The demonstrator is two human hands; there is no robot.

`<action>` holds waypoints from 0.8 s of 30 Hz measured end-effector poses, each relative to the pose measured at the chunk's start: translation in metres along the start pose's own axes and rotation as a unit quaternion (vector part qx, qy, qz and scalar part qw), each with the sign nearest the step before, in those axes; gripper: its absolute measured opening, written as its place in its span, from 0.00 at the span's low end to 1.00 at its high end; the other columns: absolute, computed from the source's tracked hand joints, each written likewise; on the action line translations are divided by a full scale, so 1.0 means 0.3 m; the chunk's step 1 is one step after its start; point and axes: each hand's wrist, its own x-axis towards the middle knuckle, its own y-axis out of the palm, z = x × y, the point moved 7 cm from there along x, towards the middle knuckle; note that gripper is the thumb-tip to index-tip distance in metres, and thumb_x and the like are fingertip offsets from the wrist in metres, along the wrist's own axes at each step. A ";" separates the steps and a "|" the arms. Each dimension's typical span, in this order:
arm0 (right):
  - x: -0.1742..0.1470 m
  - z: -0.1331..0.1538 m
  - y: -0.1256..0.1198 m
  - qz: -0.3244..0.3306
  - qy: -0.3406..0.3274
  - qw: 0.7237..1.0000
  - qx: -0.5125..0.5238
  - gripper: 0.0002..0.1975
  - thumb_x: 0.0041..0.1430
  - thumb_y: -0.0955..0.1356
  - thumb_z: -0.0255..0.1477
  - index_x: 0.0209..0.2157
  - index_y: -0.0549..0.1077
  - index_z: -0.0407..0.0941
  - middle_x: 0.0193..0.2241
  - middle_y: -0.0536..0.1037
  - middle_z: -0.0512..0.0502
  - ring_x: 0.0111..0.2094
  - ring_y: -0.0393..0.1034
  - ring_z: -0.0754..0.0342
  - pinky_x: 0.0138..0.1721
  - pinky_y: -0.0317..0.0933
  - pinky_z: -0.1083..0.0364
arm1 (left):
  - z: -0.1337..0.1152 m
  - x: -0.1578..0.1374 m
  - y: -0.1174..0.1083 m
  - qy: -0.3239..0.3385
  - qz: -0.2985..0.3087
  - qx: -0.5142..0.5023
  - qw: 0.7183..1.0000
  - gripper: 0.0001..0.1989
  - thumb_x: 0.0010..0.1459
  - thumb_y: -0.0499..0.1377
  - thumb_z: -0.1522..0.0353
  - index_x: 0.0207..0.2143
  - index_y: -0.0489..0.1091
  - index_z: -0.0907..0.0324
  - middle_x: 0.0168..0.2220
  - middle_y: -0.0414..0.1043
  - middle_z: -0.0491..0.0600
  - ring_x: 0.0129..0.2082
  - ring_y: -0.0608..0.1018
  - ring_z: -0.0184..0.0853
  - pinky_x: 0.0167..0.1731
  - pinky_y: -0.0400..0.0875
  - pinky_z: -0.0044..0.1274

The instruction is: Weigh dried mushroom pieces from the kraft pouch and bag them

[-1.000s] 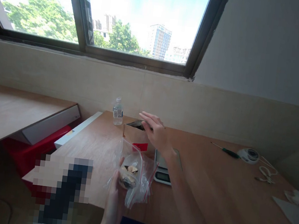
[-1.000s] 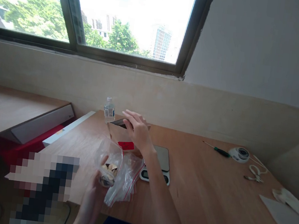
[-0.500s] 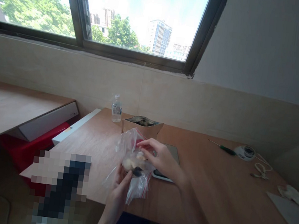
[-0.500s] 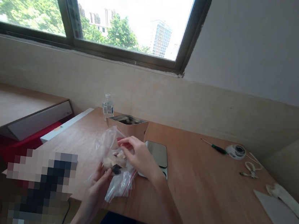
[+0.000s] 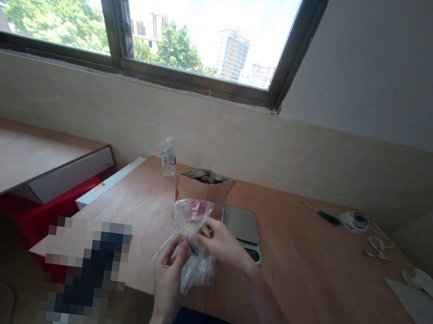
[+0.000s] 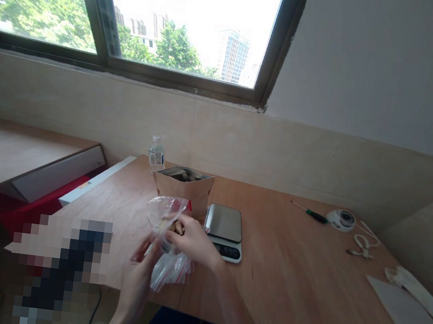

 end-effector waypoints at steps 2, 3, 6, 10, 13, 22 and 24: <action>-0.004 -0.024 -0.001 -0.020 0.023 0.998 0.059 0.14 0.53 0.69 0.29 0.43 0.74 0.44 0.32 0.77 0.50 0.32 0.71 0.56 0.31 0.65 0.60 | 0.006 0.006 -0.002 -0.008 -0.003 -0.032 0.999 0.19 0.46 0.66 0.61 0.40 0.73 0.61 0.38 0.77 0.50 0.37 0.79 0.36 0.36 0.72 0.23; -0.007 -0.031 -0.003 -0.035 0.027 0.995 0.087 0.14 0.52 0.69 0.30 0.42 0.74 0.43 0.33 0.77 0.49 0.33 0.72 0.56 0.32 0.66 0.59 | 0.010 0.007 0.000 -0.017 -0.005 -0.053 0.998 0.18 0.45 0.67 0.62 0.38 0.73 0.61 0.36 0.77 0.49 0.35 0.79 0.34 0.35 0.72 0.22; -0.015 -0.060 -0.011 -0.091 0.035 0.984 0.149 0.14 0.50 0.71 0.34 0.39 0.74 0.42 0.34 0.77 0.47 0.35 0.72 0.55 0.34 0.66 0.59 | 0.020 0.002 0.012 -0.037 -0.011 -0.117 0.992 0.15 0.45 0.68 0.63 0.34 0.70 0.60 0.32 0.77 0.46 0.30 0.78 0.30 0.32 0.73 0.20; -0.028 -0.125 -0.025 -0.203 0.039 0.950 0.232 0.18 0.45 0.74 0.34 0.39 0.73 0.44 0.36 0.78 0.46 0.38 0.73 0.54 0.40 0.66 0.57 | 0.029 -0.011 0.007 -0.031 -0.055 -0.159 0.985 0.12 0.48 0.66 0.66 0.33 0.68 0.61 0.31 0.76 0.47 0.29 0.79 0.28 0.33 0.74 0.18; -0.044 -0.164 -0.043 -0.284 0.040 0.912 0.293 0.19 0.45 0.74 0.34 0.40 0.72 0.44 0.37 0.79 0.46 0.39 0.73 0.53 0.39 0.66 0.57 | 0.035 -0.013 -0.006 -0.032 -0.088 -0.161 0.983 0.04 0.56 0.59 0.71 0.35 0.67 0.61 0.33 0.76 0.48 0.31 0.79 0.27 0.34 0.74 0.18; 0.069 0.135 -0.304 -0.410 -0.188 0.869 0.206 0.20 0.49 0.72 0.37 0.43 0.67 0.48 0.39 0.75 0.49 0.38 0.72 0.55 0.35 0.68 0.56 | 0.032 0.000 -0.019 -0.061 -0.119 -0.157 0.978 0.06 0.63 0.50 0.73 0.33 0.65 0.61 0.38 0.75 0.52 0.36 0.80 0.30 0.35 0.75 0.21; 0.124 0.194 -0.330 -0.415 -0.249 0.867 0.113 0.17 0.52 0.71 0.36 0.43 0.66 0.49 0.39 0.73 0.50 0.39 0.71 0.55 0.40 0.66 0.55 | 0.031 0.004 -0.020 -0.064 -0.114 -0.160 0.978 0.06 0.63 0.50 0.72 0.33 0.65 0.61 0.37 0.75 0.52 0.36 0.80 0.30 0.35 0.75 0.21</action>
